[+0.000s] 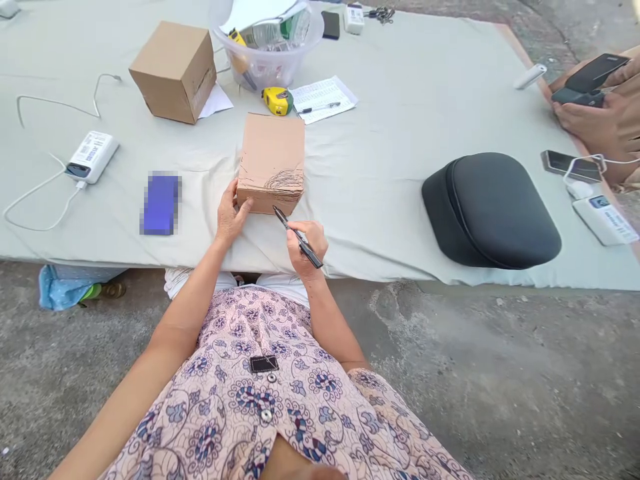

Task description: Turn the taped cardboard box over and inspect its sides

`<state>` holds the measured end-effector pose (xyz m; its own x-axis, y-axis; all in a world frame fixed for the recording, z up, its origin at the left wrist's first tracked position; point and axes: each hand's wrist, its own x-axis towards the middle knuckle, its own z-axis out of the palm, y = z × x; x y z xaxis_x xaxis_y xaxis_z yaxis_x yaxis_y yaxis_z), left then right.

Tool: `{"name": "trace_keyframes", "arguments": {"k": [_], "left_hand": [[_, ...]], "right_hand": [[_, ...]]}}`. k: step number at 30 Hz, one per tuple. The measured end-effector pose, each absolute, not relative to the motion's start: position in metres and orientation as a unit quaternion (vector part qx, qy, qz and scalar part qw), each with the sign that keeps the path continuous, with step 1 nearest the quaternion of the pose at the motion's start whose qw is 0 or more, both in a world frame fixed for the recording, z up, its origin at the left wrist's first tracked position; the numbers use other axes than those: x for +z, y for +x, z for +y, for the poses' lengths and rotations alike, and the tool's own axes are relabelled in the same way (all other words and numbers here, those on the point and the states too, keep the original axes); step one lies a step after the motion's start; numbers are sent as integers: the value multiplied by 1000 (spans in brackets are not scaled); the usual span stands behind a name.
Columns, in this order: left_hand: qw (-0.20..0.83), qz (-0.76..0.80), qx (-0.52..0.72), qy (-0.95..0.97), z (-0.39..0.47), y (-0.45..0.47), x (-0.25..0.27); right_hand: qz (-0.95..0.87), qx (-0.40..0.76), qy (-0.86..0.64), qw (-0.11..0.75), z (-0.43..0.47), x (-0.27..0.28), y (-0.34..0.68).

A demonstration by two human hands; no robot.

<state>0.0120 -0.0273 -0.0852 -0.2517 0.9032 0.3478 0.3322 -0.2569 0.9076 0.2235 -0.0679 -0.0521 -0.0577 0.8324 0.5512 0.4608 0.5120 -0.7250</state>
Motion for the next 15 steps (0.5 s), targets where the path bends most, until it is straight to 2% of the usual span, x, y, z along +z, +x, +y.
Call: {"name": "trace_keyframes", "arguments": {"k": [5, 8, 12, 15], "left_hand": [[258, 551, 569, 553, -25, 11, -87], [252, 553, 573, 550, -23, 11, -90], [264, 558, 569, 544, -32, 9, -91], [239, 592, 557, 532, -54, -6, -82]], "right_hand": [[-608, 79, -562, 556, -60, -42, 245], [-633, 96, -511, 573, -52, -27, 236], [-731, 155, -381, 544, -55, -25, 219], [-725, 142, -376, 559, -64, -39, 225]]}}
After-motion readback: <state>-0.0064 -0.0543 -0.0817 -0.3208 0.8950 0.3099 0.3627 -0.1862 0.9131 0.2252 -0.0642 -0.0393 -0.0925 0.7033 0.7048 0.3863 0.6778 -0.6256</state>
